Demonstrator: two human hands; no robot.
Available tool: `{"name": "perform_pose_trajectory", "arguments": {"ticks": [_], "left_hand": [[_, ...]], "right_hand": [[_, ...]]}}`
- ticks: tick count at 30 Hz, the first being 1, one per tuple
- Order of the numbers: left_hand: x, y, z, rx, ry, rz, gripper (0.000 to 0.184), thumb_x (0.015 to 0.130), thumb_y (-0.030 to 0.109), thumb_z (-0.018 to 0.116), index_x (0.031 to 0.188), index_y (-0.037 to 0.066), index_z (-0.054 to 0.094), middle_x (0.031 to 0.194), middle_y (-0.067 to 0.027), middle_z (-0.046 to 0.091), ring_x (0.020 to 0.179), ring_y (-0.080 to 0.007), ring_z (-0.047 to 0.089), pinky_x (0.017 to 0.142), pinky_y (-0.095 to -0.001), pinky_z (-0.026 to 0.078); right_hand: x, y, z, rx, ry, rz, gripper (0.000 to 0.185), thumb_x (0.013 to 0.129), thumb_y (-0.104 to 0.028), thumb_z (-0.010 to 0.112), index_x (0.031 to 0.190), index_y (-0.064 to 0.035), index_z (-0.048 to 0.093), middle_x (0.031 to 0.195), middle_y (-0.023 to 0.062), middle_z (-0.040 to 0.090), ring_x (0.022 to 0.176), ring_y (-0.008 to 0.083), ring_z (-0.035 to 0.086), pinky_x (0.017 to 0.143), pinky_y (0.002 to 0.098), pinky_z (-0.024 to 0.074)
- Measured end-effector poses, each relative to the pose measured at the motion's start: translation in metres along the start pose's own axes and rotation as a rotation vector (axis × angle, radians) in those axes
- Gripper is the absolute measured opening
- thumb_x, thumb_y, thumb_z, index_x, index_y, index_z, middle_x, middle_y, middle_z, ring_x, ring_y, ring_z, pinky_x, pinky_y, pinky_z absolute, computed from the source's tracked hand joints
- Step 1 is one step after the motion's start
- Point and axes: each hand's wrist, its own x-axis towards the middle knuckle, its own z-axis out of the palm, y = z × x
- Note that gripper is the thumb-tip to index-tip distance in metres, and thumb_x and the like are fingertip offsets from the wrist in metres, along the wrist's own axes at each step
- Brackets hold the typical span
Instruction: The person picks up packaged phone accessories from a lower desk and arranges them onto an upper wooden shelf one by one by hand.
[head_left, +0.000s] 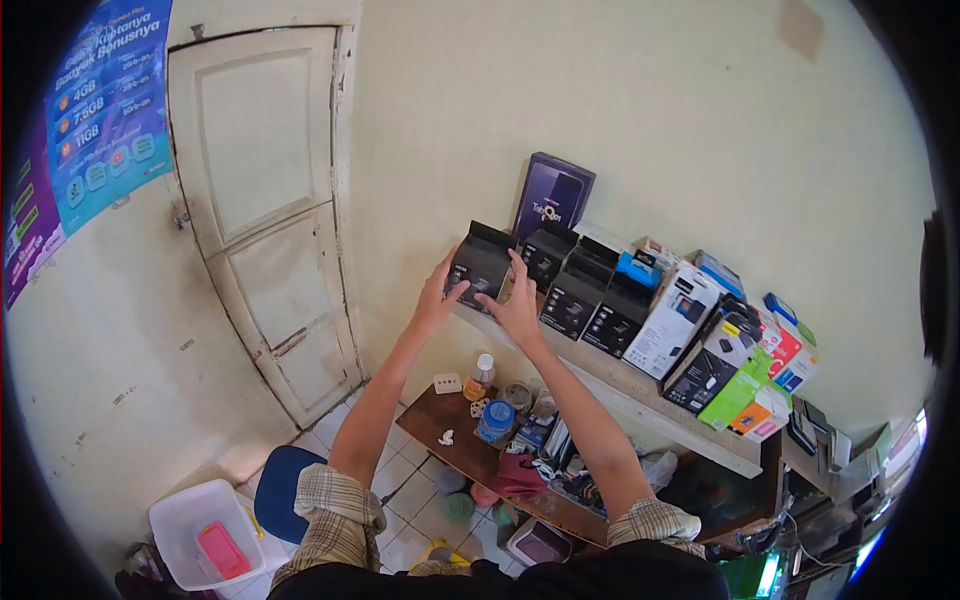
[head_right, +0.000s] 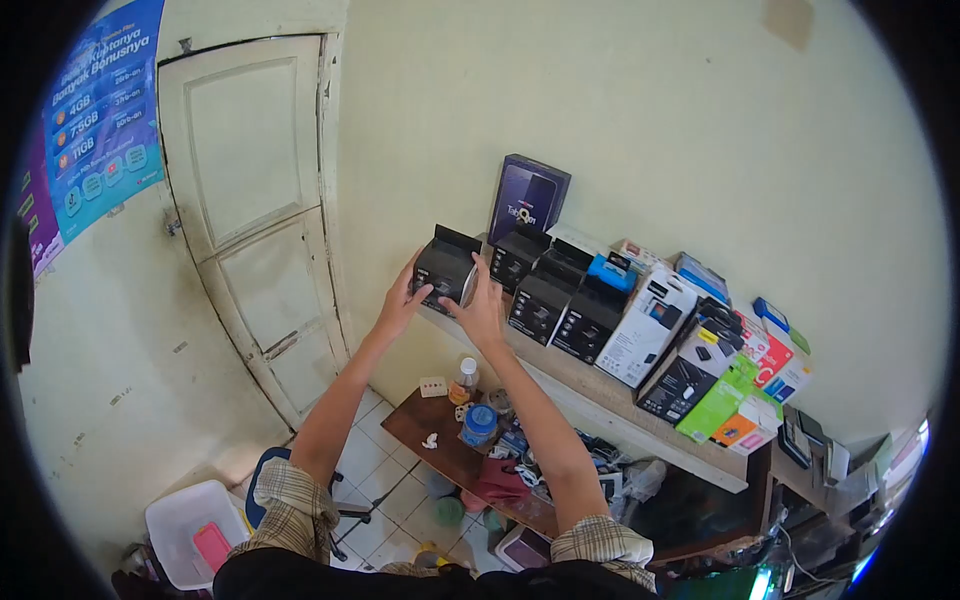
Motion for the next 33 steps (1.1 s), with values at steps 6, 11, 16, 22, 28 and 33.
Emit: {"name": "perform_pose_trajectory", "arguments": {"ticks": [6,11,16,22,28,33], "left_hand": [[0.039,-0.058,0.006,-0.023,0.037,-0.107,0.061,0.081,0.008,0.055,0.135,0.014,0.026,0.125,-0.0171,0.044,0.112,-0.0271,0.047,0.091,-0.0339,0.038],[0.070,-0.071,0.015,0.082,0.008,-0.072,0.070,0.074,-0.003,0.058,0.133,0.018,0.028,0.120,-0.0188,0.047,0.107,-0.0342,0.049,0.088,-0.0382,0.041],[0.095,-0.068,0.034,0.220,-0.005,-0.148,0.070,0.072,-0.006,0.059,0.131,0.018,0.030,0.111,-0.0194,0.050,0.101,-0.0362,0.050,0.084,-0.0400,0.042],[0.110,-0.075,0.059,0.363,0.101,-0.006,0.069,0.070,-0.006,0.059,0.130,0.015,0.032,0.107,-0.0201,0.051,0.098,-0.0360,0.051,0.083,-0.0394,0.042],[0.114,-0.075,0.070,0.339,0.106,-0.034,0.066,0.071,-0.006,0.058,0.129,0.014,0.033,0.103,-0.0208,0.051,0.094,-0.0363,0.052,0.080,-0.0400,0.043],[0.111,-0.078,0.070,0.318,0.145,0.063,0.066,0.071,-0.007,0.057,0.129,0.014,0.034,0.098,-0.0210,0.051,0.086,-0.0378,0.054,0.075,-0.0419,0.044]], "right_hand": [[0.031,0.018,0.017,-0.469,0.023,-0.017,0.084,0.062,-0.030,0.074,0.131,-0.0130,0.031,0.119,0.0096,0.046,0.105,0.0300,0.038,0.085,0.0424,0.0312],[0.050,0.029,0.018,-0.781,0.061,-0.129,0.070,0.066,-0.030,0.071,0.126,-0.0129,0.039,0.120,0.0104,0.042,0.110,0.0284,0.036,0.085,0.0442,0.0301],[0.069,0.046,0.018,-0.974,0.112,-0.148,0.060,0.067,-0.024,0.068,0.120,-0.0124,0.045,0.119,0.0103,0.043,0.113,0.0262,0.036,0.086,0.0456,0.0292],[0.083,0.057,0.017,-1.076,0.187,-0.163,0.042,0.068,-0.014,0.062,0.109,-0.0108,0.052,0.111,0.0071,0.050,0.113,0.0249,0.039,0.087,0.0470,0.0284],[0.090,0.051,0.019,-1.074,0.203,-0.056,0.037,0.068,-0.013,0.062,0.104,-0.0113,0.054,0.103,0.0050,0.055,0.111,0.0247,0.040,0.086,0.0480,0.0283],[0.090,0.060,0.024,-1.054,0.273,-0.067,0.036,0.068,-0.013,0.062,0.103,-0.0115,0.054,0.102,0.0038,0.056,0.110,0.0247,0.041,0.085,0.0474,0.0294]]}}
